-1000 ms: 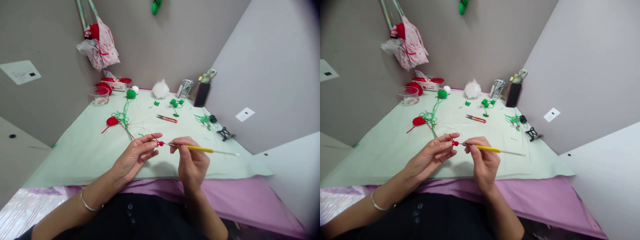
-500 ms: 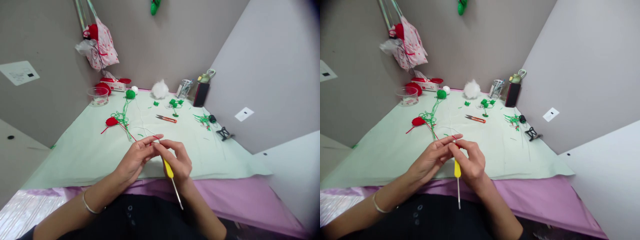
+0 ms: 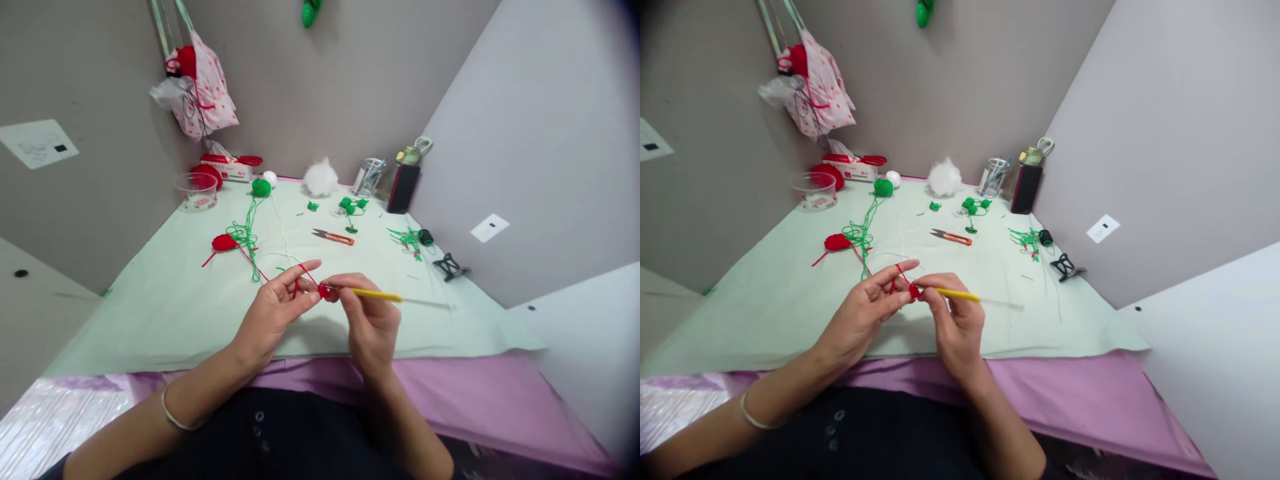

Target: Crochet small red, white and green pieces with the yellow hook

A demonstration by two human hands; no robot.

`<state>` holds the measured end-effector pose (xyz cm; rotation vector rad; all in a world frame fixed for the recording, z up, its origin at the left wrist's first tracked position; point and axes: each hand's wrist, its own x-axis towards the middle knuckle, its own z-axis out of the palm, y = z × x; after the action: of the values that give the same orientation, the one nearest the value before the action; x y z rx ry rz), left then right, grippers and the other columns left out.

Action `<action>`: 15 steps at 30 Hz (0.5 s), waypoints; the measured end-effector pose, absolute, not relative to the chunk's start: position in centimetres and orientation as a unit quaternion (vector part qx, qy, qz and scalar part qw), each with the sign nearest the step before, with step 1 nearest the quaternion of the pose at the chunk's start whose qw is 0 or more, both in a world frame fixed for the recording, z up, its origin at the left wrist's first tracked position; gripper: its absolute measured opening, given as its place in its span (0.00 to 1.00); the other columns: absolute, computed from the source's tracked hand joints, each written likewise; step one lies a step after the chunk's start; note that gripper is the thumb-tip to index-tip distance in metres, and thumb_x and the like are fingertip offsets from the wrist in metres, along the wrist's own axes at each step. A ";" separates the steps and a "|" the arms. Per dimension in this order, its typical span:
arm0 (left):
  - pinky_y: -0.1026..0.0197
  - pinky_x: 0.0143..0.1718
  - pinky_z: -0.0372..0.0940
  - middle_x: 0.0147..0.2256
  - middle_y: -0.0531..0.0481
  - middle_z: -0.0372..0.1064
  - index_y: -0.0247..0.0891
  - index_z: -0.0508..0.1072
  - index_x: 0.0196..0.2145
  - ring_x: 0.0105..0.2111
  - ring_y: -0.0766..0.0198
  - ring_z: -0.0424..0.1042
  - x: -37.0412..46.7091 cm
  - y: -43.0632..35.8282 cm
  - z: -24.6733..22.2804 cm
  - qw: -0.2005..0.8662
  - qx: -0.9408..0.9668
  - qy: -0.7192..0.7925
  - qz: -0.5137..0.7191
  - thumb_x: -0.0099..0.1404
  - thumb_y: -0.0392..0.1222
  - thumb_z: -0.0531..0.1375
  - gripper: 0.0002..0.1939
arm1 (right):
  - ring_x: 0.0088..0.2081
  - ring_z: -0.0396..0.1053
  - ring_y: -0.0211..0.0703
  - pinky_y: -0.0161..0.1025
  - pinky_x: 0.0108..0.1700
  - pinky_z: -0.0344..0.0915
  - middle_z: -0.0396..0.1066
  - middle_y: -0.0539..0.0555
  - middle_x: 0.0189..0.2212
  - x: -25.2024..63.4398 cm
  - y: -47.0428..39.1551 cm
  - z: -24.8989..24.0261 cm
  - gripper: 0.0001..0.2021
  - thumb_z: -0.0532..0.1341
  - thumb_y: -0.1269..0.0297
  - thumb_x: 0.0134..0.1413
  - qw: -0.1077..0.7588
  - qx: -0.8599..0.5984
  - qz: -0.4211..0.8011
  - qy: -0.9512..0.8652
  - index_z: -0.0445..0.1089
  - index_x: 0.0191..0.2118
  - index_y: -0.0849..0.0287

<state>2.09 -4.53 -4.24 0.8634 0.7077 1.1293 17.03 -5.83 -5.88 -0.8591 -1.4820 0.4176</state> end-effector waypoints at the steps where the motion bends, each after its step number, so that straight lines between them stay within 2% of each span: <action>1: 0.64 0.44 0.64 0.34 0.53 0.75 0.43 0.81 0.56 0.37 0.66 0.71 2.1 -4.6 -4.3 0.700 0.383 0.318 0.512 0.59 0.40 0.75 0.27 | 0.40 0.78 0.42 0.40 0.42 0.76 0.80 0.53 0.40 16.9 -5.9 -6.2 0.14 0.62 0.74 0.67 0.628 -0.372 0.120 -0.673 0.80 0.48 0.49; 3: 0.64 0.44 0.64 0.33 0.53 0.74 0.42 0.81 0.57 0.36 0.67 0.69 2.2 -4.6 -4.3 0.723 0.362 0.313 0.499 0.58 0.41 0.75 0.28 | 0.45 0.78 0.45 0.43 0.45 0.77 0.80 0.56 0.45 16.8 -5.8 -6.6 0.17 0.63 0.77 0.64 0.614 -0.360 0.011 -0.703 0.80 0.51 0.49; 5: 0.64 0.44 0.65 0.31 0.53 0.71 0.39 0.83 0.53 0.31 0.70 0.66 2.0 -4.4 -4.2 0.770 0.326 0.299 0.460 0.58 0.42 0.76 0.25 | 0.45 0.78 0.46 0.43 0.45 0.76 0.80 0.56 0.44 16.9 -5.7 -6.7 0.17 0.63 0.77 0.64 0.623 -0.363 0.006 -0.693 0.80 0.51 0.49; 9: 0.62 0.45 0.68 0.24 0.60 0.62 0.35 0.85 0.47 0.21 0.76 0.51 1.4 -3.8 -4.0 0.805 0.284 0.283 0.438 0.57 0.38 0.75 0.19 | 0.31 0.73 0.39 0.39 0.36 0.72 0.78 0.52 0.34 17.8 -5.4 -5.5 0.09 0.61 0.67 0.69 0.707 -0.378 0.230 -0.552 0.80 0.41 0.53; 10: 0.62 0.45 0.68 0.23 0.60 0.61 0.37 0.86 0.46 0.21 0.76 0.50 1.3 -3.8 -4.0 0.797 0.292 0.284 0.446 0.57 0.38 0.75 0.18 | 0.29 0.72 0.38 0.38 0.34 0.71 0.77 0.51 0.33 17.9 -5.3 -5.3 0.09 0.61 0.65 0.69 0.718 -0.369 0.282 -0.518 0.79 0.39 0.53; 12: 0.62 0.46 0.67 0.25 0.58 0.65 0.40 0.85 0.48 0.24 0.73 0.59 1.5 -4.0 -4.1 0.762 0.336 0.288 0.472 0.59 0.38 0.74 0.18 | 0.28 0.71 0.37 0.38 0.33 0.70 0.76 0.51 0.32 17.9 -5.3 -5.1 0.10 0.61 0.62 0.69 0.710 -0.362 0.328 -0.507 0.79 0.38 0.54; 13: 0.63 0.46 0.66 0.28 0.57 0.68 0.43 0.84 0.50 0.28 0.71 0.64 1.6 -4.1 -4.2 0.737 0.363 0.293 0.489 0.60 0.37 0.73 0.20 | 0.30 0.72 0.39 0.39 0.34 0.71 0.77 0.51 0.33 17.8 -5.3 -5.3 0.09 0.61 0.63 0.69 0.694 -0.371 0.311 -0.533 0.79 0.39 0.53; 15: 0.64 0.48 0.65 0.31 0.55 0.73 0.45 0.81 0.56 0.36 0.67 0.70 2.0 -4.5 -4.4 0.698 0.397 0.302 0.514 0.60 0.37 0.73 0.25 | 0.36 0.76 0.43 0.42 0.40 0.73 0.80 0.53 0.36 17.3 -5.3 -5.8 0.08 0.63 0.67 0.67 0.653 -0.393 0.203 -0.615 0.80 0.43 0.51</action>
<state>2.00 -4.45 -4.43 0.8842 0.6737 1.1459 17.32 -5.33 -5.83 -0.8928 -1.3953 0.4599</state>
